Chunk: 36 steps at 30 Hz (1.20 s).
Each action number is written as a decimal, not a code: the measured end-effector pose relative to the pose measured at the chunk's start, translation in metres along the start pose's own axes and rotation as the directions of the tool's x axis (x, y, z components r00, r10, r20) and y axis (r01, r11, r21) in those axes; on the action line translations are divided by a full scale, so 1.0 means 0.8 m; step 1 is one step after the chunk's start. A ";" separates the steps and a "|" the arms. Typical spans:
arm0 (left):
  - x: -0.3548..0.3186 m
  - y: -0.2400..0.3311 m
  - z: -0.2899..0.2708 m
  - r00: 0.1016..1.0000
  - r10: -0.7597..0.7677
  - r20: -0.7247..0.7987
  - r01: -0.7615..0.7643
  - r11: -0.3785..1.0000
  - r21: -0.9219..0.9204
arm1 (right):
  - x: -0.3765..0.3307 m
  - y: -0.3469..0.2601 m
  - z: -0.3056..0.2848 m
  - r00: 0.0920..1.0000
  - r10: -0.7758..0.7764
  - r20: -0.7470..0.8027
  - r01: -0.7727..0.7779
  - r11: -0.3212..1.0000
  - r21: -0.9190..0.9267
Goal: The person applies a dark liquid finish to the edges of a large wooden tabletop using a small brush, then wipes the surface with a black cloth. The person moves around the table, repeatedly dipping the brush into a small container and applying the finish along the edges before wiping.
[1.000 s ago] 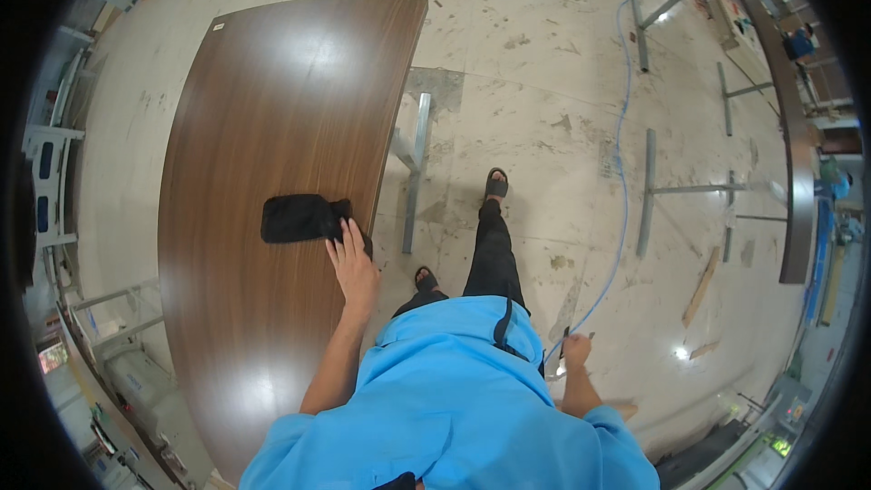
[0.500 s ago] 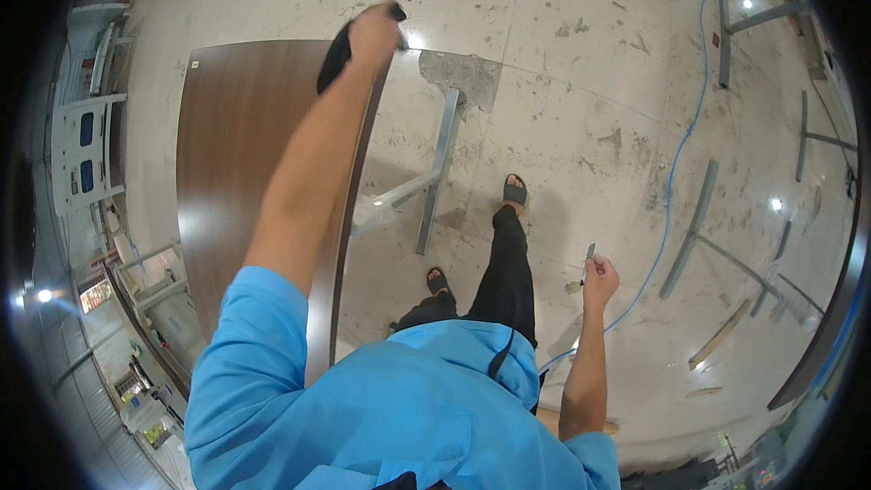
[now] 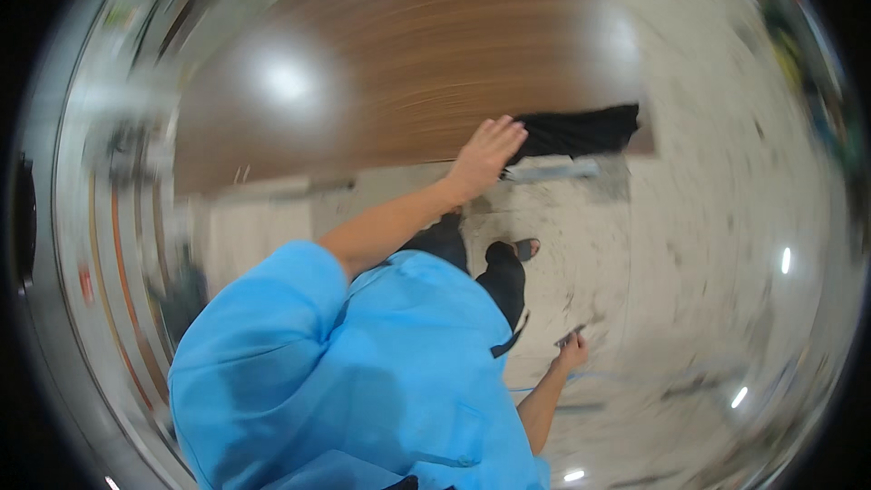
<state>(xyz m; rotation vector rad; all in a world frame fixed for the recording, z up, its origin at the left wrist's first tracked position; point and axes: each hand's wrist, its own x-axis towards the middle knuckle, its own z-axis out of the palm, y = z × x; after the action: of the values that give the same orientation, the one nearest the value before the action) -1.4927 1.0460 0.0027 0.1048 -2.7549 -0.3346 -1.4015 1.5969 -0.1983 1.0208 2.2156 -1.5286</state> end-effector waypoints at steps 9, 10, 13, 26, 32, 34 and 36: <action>-0.333 -0.179 -0.105 0.782 -0.478 -0.401 0.584 0.785 0.204 | 0.087 -0.221 0.053 0.922 -0.145 0.359 0.274 0.900 -0.340; -0.386 -0.191 -0.114 0.614 -0.626 -0.480 0.744 0.663 0.086 | 0.086 -0.244 0.064 0.902 -0.171 0.396 0.307 0.899 -0.313; -0.536 -0.240 -0.147 -0.546 -0.686 -0.481 0.794 -0.239 -0.559 | 0.070 -0.293 0.115 0.850 -0.237 0.470 0.411 0.857 -0.312; -0.432 -0.400 -0.186 -0.728 -0.608 -0.317 0.490 -0.138 -0.860 | -0.070 -0.304 0.150 0.803 -0.341 0.488 0.560 0.711 -0.426; -0.248 -0.170 -0.094 -0.480 -0.872 0.091 0.433 -0.326 -0.840 | -0.062 -0.226 0.082 0.833 -0.399 0.382 0.535 0.755 -0.378; -0.213 -0.122 -0.084 -0.371 -0.909 0.191 0.502 -0.369 -0.782 | -0.052 -0.220 0.073 0.891 -0.352 0.287 0.448 0.784 -0.430; -0.176 -0.070 -0.091 0.071 -0.933 0.352 0.641 -0.228 -0.733 | -0.059 -0.200 0.053 0.875 -0.398 0.276 0.479 0.800 -0.362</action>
<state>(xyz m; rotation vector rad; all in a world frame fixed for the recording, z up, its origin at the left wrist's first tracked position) -1.3333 0.9921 0.0063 1.6896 -1.3213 -1.6551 -1.4829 1.5087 -0.0752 0.2222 2.5960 -1.1394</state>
